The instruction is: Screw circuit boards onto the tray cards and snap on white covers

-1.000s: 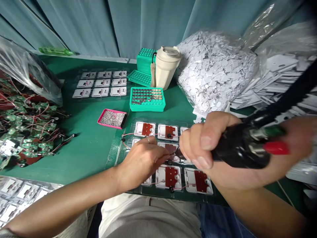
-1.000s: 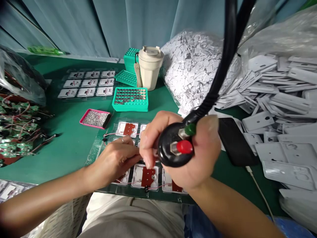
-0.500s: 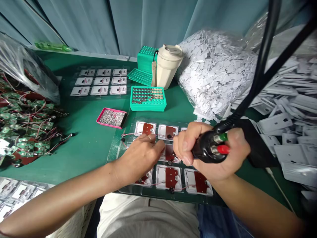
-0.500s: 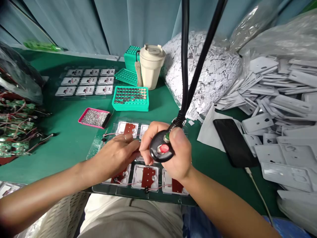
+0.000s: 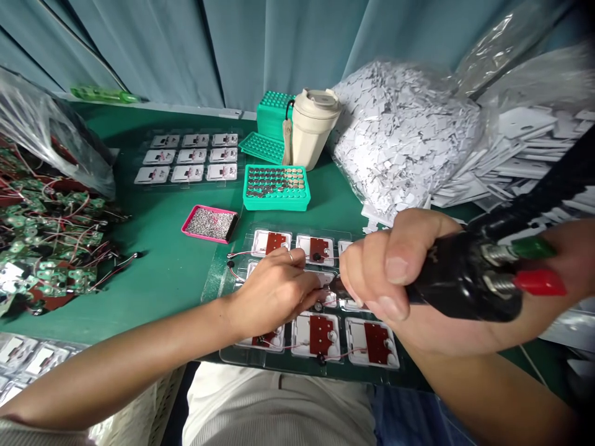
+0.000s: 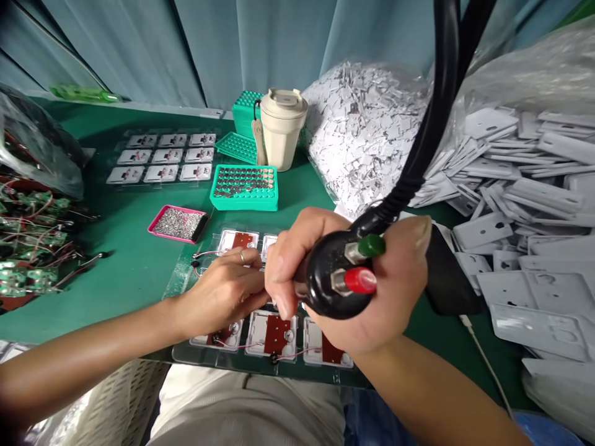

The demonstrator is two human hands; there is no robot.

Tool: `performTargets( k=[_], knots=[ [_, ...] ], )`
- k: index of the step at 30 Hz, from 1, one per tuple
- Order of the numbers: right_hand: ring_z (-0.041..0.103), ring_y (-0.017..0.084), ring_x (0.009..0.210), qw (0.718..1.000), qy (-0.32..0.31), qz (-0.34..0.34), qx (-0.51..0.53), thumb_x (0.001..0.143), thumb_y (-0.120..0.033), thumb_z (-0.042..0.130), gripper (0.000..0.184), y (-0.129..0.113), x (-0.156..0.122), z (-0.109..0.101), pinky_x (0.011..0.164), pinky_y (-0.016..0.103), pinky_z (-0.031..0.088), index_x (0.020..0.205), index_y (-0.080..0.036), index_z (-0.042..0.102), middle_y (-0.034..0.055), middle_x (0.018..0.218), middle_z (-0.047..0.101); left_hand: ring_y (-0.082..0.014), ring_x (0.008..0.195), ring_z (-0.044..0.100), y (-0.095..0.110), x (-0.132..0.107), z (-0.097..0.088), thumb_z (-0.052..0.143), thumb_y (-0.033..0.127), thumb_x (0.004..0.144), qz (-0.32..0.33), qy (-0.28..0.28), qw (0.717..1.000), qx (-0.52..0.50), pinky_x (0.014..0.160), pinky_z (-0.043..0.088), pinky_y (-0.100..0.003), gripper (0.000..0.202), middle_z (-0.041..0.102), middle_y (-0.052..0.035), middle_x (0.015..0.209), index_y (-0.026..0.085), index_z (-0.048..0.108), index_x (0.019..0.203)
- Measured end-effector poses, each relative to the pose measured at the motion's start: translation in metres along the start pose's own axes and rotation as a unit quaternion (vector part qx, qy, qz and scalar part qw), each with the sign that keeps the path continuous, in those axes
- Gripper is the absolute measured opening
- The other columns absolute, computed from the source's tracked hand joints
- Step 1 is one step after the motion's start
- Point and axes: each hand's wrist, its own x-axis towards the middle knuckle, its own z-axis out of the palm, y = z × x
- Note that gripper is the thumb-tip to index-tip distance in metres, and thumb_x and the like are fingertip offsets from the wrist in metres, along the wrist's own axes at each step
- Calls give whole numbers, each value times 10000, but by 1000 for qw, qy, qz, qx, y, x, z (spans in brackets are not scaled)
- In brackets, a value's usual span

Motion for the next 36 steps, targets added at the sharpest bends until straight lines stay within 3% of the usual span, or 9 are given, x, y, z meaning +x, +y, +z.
performTargets(
  k=[5, 11, 14, 19, 23, 26, 29, 32, 36],
  knots=[
    [474, 124, 382, 997, 21, -71, -20, 844, -729, 457, 649, 9, 1, -2, 392, 264, 361, 688, -163, 734, 15, 420, 513, -199, 707, 535, -2, -1, -1, 492, 255, 977, -27, -19, 998, -51, 673, 440, -323, 275, 586, -46, 634, 143, 679, 808],
    [432, 116, 353, 992, 58, -109, -37, 876, -706, 386, 649, 26, 7, -14, 382, 267, 327, 659, -174, 688, -1, 406, 471, -170, 656, 513, -7, -2, -12, 438, 225, 989, -143, -37, 989, 1, 594, 419, -293, 272, 581, -47, 696, 126, 597, 791],
    [420, 113, 358, 991, 57, -108, -45, 878, -672, 407, 598, 29, 9, -16, 404, 275, 359, 671, -188, 690, -11, 410, 461, -179, 654, 489, -4, -1, -13, 408, 194, 986, -117, -52, 992, 15, 594, 415, -306, 258, 577, -50, 701, 122, 577, 805],
    [456, 123, 379, 997, 14, -68, -32, 845, -643, 472, 532, 40, 10, -16, 384, 263, 355, 683, -188, 697, 3, 439, 511, -199, 738, 529, -1, -4, -9, 583, 203, 921, -84, -83, 993, -22, 641, 426, -309, 179, 611, -41, 668, 133, 636, 765],
    [454, 126, 369, 997, -8, -74, -25, 832, -669, 479, 551, 39, 8, -16, 362, 259, 342, 698, -182, 701, 8, 445, 531, -200, 700, 541, 0, -4, -7, 565, 211, 938, -48, -110, 993, 5, 657, 417, -334, 246, 605, -34, 602, 155, 675, 725],
    [480, 133, 398, 998, -17, -54, -21, 842, -682, 487, 573, 21, 3, -14, 396, 270, 364, 722, -173, 721, 17, 458, 547, -211, 694, 541, 2, 2, -6, 587, 257, 932, -36, -61, 997, 27, 626, 388, -339, 219, 601, -27, 597, 175, 685, 754],
    [504, 145, 430, 999, -30, -35, -24, 878, -685, 439, 618, 2, -3, -12, 448, 296, 404, 743, -163, 741, 34, 461, 563, -201, 675, 525, 3, 10, -2, 632, 303, 905, -33, -18, 999, 12, 613, 368, -329, 267, 561, -20, 564, 173, 657, 674],
    [503, 144, 426, 998, -17, -61, -24, 890, -671, 437, 620, -5, -8, -10, 441, 293, 404, 744, -157, 750, 35, 454, 554, -180, 657, 503, 2, 14, 4, 634, 263, 904, -28, -22, 998, -51, 632, 383, -316, 286, 536, -11, 551, 161, 643, 637],
    [494, 136, 403, 996, 12, -90, -18, 872, -669, 469, 597, 5, -5, -11, 407, 278, 390, 721, -161, 745, 18, 436, 523, -186, 701, 502, 1, 16, 9, 596, 226, 925, -48, -24, 994, -93, 657, 402, -313, 214, 577, -23, 622, 148, 677, 742]
  ],
)
